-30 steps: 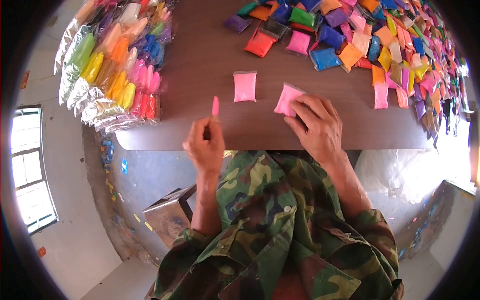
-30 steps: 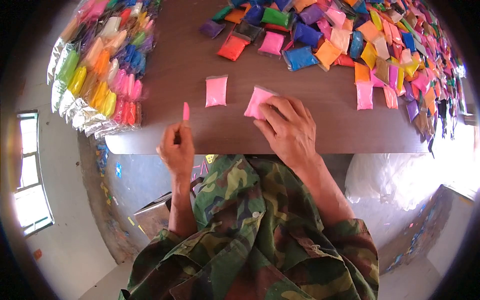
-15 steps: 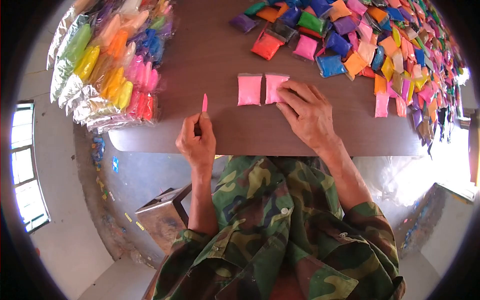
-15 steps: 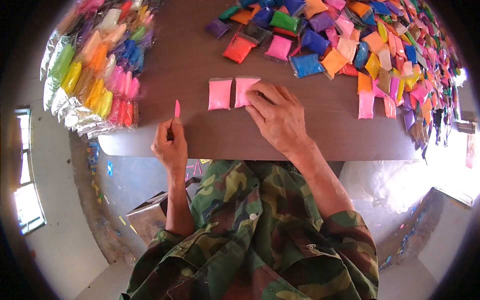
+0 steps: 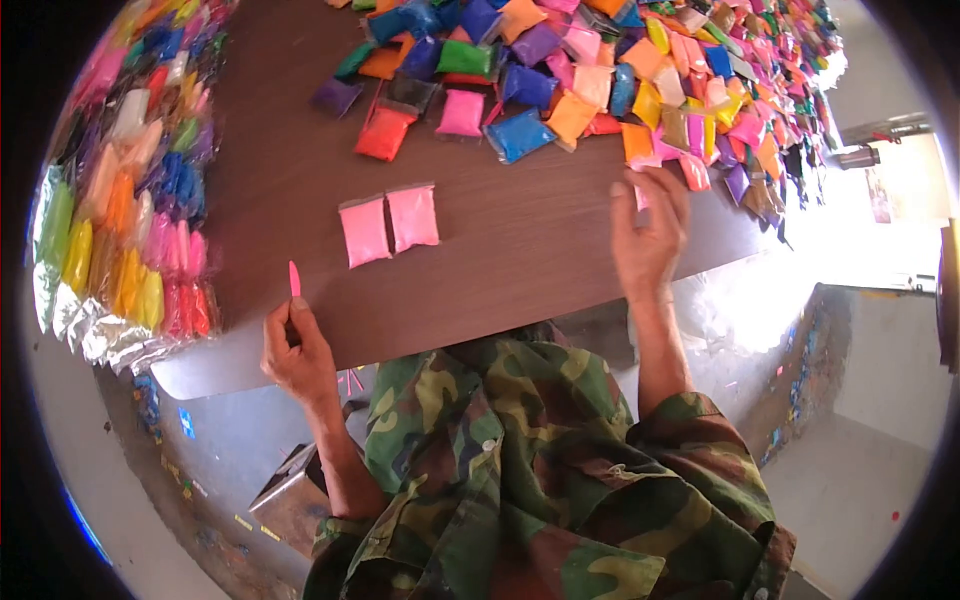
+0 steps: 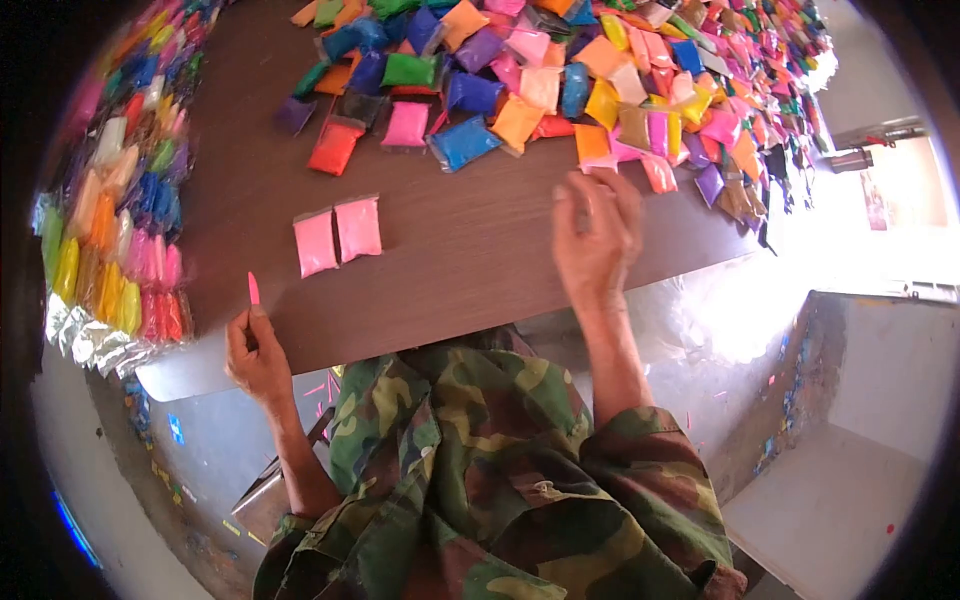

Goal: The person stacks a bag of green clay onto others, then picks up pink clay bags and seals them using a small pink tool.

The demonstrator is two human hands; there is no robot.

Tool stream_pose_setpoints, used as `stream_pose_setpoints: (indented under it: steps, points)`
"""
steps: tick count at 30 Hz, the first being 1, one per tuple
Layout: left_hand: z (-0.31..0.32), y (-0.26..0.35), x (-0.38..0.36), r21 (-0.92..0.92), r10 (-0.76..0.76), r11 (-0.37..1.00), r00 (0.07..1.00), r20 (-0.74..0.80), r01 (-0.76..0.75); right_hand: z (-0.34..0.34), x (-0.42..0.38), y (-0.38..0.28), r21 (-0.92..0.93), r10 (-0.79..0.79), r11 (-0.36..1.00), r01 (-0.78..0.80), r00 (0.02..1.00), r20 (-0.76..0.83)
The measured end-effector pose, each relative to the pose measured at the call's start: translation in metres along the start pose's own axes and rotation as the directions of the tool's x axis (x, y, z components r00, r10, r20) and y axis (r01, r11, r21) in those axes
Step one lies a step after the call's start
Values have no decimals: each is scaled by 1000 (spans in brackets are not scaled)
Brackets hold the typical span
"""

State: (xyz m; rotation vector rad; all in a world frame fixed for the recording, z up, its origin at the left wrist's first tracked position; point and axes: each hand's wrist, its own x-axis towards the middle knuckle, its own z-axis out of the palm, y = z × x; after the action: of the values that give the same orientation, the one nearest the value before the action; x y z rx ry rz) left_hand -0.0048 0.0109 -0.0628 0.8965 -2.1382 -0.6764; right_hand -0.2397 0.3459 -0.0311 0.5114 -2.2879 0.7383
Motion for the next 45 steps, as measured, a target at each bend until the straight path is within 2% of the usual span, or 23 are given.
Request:
stream_pose_setpoints:
  steps: [4, 5, 8, 11, 12, 14, 17, 20, 23, 26, 34, 45]
  points:
    - [0, 2, 0, 1, 17, 1000, 1000, 11, -17, -18, 2, 42, -93, 101, 990, -104, 994, -33]
    - [-1, 2, 0, 12, 23, 1000, 1000, 16, -23, -23, -1, 43, -7, 289, 957, -290, 950, 119]
    - [-1, 1, 1, 37, 30, 999, 999, 25, -31, -22, -8, 46, -65, 249, 968, -242, 959, 137]
    - [-3, 1, 0, 35, 24, 999, 999, 23, -25, -22, -15, 40, 107, 363, 918, -381, 919, 156]
    - [-2, 3, 0, 35, 27, 999, 999, 18, -28, -23, -16, 33, 253, 480, 815, -522, 852, 210]
    - [-2, 4, 0, 41, 31, 999, 999, 16, -31, -33, -14, 11, 479, 649, 481, -734, 666, 369]
    - [-1, 4, 1, 43, 24, 999, 1000, 18, -25, -45, -6, -6, 493, 664, 283, -822, 539, 518]
    - [1, 5, 0, 31, -4, 999, 1000, 16, 4, -39, -13, -6, 562, 615, 60, -825, 474, 630]
    - [0, 3, 0, 33, -15, 999, 1000, 7, 15, -32, -19, -13, 545, 581, -1, -838, 443, 683]
    - [2, -1, 0, 30, 13, 999, 1000, -15, -13, -26, -19, -34, 576, 528, -39, -816, 473, 705]
    - [1, 6, 1, 9, -1, 1000, 1000, -11, 1, -2, -21, -70, 594, 376, 28, -804, 559, 739]
    - [4, 2, 0, -21, 33, 999, 999, -42, -34, 24, -26, -101, 582, 304, 208, -786, 617, 726]
